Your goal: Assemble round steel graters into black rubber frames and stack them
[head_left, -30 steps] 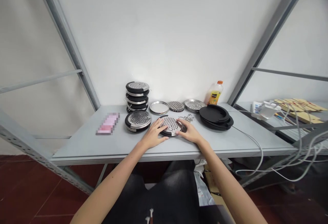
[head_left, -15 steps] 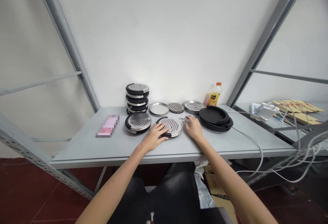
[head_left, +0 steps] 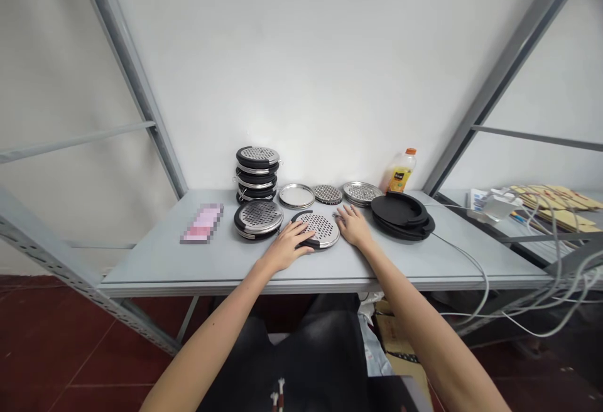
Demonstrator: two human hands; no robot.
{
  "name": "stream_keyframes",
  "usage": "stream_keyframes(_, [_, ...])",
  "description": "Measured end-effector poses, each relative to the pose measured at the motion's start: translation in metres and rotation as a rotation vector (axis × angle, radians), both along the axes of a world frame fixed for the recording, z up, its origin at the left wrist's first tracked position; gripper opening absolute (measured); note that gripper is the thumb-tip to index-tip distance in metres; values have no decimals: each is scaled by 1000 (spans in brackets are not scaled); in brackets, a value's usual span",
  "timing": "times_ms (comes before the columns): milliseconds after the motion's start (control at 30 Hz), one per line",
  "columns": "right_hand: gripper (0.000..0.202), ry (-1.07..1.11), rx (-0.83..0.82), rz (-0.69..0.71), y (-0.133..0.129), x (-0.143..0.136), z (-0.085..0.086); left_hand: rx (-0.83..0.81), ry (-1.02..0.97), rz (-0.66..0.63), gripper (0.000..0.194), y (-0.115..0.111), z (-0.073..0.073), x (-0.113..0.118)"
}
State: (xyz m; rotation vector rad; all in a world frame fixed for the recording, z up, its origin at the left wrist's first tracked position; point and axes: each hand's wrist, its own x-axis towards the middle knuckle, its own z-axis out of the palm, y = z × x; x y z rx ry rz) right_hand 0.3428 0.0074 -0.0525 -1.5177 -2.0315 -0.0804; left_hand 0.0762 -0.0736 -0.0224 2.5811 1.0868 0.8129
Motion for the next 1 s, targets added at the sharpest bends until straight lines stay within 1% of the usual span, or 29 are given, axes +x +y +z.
stream_keyframes(67, [54, 9, 51, 58, -9, -2, 6, 11, -30, -2, 45, -1, 0, 0])
stream_keyframes(133, [60, 18, 80, 172, -18, -5, 13, 19, -82, 4, 43, -3, 2, 0])
stream_keyframes(200, [59, 50, 90, 282, -26, -8, 18, 21, -153, 14, 41, -5, 4, 0])
stream_keyframes(267, [53, 114, 90, 330, -33, -10, 21, 12, -216, 14, 42, -6, 6, -1])
stream_keyframes(367, [42, 207, 83, 323, -40, -13, 22, 12, -317, 40, 43, -6, 7, -3])
stream_keyframes(467, [39, 303, 92, 296, -43, -17, 22, 57, -433, 122, 47, -5, 4, -5])
stream_keyframes(533, [38, 422, 85, 258, -42, -19, 21, 75, -464, 138, 49, -4, 2, -6])
stream_keyframes(633, [40, 631, 6, 203, -39, -18, 20, 54, -424, 94, 51, -4, 0, -5])
stream_keyframes(733, [45, 725, -74, 190, -37, -15, 20, 29, -310, 62, 52, -7, 3, -4])
stream_keyframes(800, [47, 717, -99, 189, -36, -14, 20, 19, -229, 73, 54, -9, 5, -2])
stream_keyframes(867, [48, 686, -113, 199, -36, -14, 21, 10, -161, 96, 60, -11, 5, -1])
stream_keyframes(1000, [44, 613, -156, 261, -32, -15, 20, -17, -75, 117, 72, -7, 0, 0])
